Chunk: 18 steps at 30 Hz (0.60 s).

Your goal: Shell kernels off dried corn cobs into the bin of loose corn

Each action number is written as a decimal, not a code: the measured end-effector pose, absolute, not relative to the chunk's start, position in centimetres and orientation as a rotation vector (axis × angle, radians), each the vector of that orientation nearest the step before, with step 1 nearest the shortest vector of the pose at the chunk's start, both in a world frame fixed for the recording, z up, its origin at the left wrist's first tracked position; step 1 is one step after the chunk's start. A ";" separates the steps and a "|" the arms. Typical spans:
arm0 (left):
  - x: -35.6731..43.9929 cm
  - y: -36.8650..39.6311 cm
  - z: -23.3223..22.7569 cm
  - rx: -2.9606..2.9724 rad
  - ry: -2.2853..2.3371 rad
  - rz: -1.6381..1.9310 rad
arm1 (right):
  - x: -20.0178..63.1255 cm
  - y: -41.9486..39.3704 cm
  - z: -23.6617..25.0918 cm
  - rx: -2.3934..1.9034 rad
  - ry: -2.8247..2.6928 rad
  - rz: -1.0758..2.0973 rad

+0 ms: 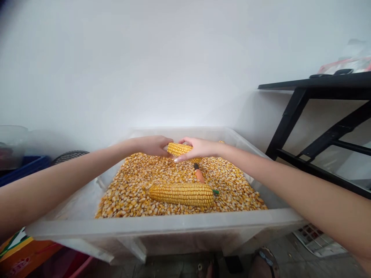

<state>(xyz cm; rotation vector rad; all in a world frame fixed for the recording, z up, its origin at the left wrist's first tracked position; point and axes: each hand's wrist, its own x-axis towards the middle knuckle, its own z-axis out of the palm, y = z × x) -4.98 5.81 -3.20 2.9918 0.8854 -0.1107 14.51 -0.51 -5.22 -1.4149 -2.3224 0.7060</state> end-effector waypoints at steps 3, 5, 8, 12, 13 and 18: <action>-5.7 6.8 -3.2 2.810 0.819 -0.215 | 14.7 -0.7 -4.7 -1.381 -2.330 0.831; -6.0 7.3 -3.2 2.731 0.793 -0.274 | 14.6 -0.7 -4.6 -1.366 -2.351 0.907; -6.1 7.6 -3.2 2.740 0.819 -0.269 | 14.3 -0.6 -4.9 -1.358 -2.351 0.882; -5.5 6.7 -3.1 2.753 0.835 -0.161 | 14.0 -0.3 -5.5 -1.370 -2.328 0.642; -5.3 6.3 -3.1 2.772 0.849 -0.123 | 14.0 -0.2 -5.7 -1.367 -2.322 0.585; -4.5 5.0 -3.3 2.900 0.941 -0.045 | 13.6 -0.3 -6.2 -1.403 -2.265 0.512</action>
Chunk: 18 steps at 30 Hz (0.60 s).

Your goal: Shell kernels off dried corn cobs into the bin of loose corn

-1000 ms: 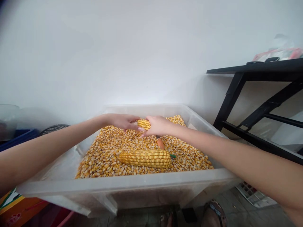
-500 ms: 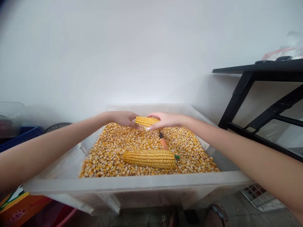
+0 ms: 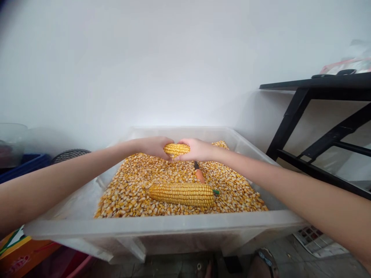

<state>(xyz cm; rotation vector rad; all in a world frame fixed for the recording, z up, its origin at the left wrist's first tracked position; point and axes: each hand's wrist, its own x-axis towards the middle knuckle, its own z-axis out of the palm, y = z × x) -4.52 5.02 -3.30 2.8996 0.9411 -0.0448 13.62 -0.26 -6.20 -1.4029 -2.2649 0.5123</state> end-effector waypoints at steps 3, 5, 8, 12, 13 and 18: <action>-4.4 5.0 -3.3 2.920 0.958 -0.026 | 13.2 -0.7 -6.1 -1.426 -2.245 0.482; -4.4 5.0 -3.2 2.928 0.962 -0.012 | 13.0 -0.9 -5.9 -1.448 -2.232 0.443; -4.5 5.1 -3.0 2.958 0.981 0.010 | 12.9 -1.1 -5.8 -1.472 -2.223 0.408; -4.4 5.0 -3.3 3.040 0.979 -0.001 | 13.2 -0.7 -5.9 -1.479 -2.231 0.424; -4.3 4.9 -3.5 3.075 0.967 -0.007 | 13.2 -0.5 -6.0 -1.487 -2.220 0.407; -3.7 4.6 -4.5 3.144 0.904 0.006 | 13.1 -0.2 -6.3 -1.515 -2.182 0.367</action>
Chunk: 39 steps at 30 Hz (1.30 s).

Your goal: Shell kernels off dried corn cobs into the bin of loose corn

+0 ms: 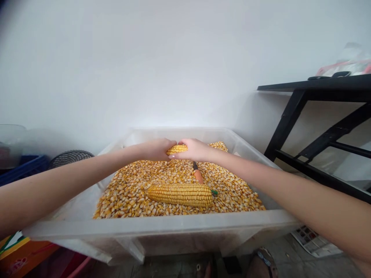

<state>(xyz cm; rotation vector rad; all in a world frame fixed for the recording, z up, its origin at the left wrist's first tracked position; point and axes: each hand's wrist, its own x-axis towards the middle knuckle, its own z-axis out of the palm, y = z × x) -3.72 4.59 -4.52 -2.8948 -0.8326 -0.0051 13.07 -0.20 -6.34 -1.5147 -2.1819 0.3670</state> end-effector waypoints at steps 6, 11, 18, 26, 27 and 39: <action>-3.9 4.5 -3.8 -2.945 -0.853 0.031 | 12.6 -0.7 -6.1 -1.511 -2.164 0.296; -3.9 4.6 -3.6 -2.962 -0.825 0.038 | 12.2 -1.1 -6.0 -1.545 -2.167 0.245; -3.8 4.6 -3.8 -2.974 -0.810 0.015 | 11.9 -1.2 -6.3 -1.642 -2.178 0.084; -3.8 4.8 -4.7 -2.964 -0.818 0.126 | 12.2 -0.9 -7.2 -1.370 -2.282 0.415; -3.8 4.8 -4.7 -2.960 -0.826 0.121 | 12.0 -0.9 -7.4 -1.373 -2.275 0.378; -4.2 5.3 -4.6 -2.935 -0.803 0.223 | 13.1 -0.8 -6.8 -1.324 -2.435 0.716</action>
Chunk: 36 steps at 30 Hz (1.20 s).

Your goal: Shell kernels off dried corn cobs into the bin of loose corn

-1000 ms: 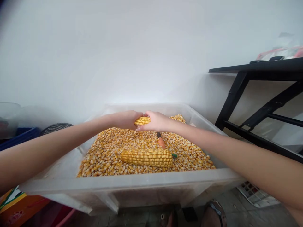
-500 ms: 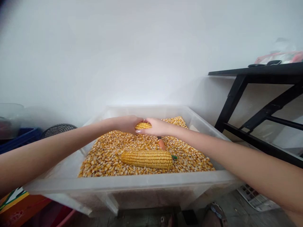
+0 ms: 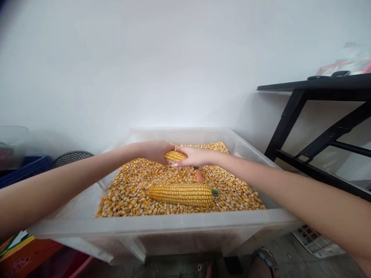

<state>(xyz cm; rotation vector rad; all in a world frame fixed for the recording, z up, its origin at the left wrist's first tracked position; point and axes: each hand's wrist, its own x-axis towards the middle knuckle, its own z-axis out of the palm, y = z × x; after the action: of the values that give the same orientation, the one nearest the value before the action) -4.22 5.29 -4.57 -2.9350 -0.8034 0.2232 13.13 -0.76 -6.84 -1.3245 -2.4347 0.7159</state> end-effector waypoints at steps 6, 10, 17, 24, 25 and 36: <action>-4.2 5.1 -4.0 -2.898 -0.788 0.188 | 12.2 -1.1 -6.6 -1.282 -2.393 0.554; -4.1 5.1 -3.9 -2.908 -0.761 0.146 | 11.9 -1.1 -7.0 -1.353 -2.347 0.422; -4.0 5.1 -4.1 -2.931 -0.779 0.193 | 12.3 -1.2 -7.0 -1.232 -2.369 0.582; -3.9 4.8 -4.0 -2.948 -0.837 0.290 | 12.7 -0.3 -8.1 -1.211 -2.254 0.679; -3.9 4.7 -3.9 -2.958 -0.841 0.297 | 12.7 -0.2 -8.3 -1.214 -2.249 0.702; -4.6 5.1 -3.6 -3.044 -0.821 0.144 | 12.1 -0.3 -8.4 -1.204 -1.729 1.387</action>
<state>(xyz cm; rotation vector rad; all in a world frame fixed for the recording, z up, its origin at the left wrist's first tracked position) -4.57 5.11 -3.61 -3.0439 -0.8209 0.1443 12.11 -0.29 -8.45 -1.2039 -1.7287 1.3868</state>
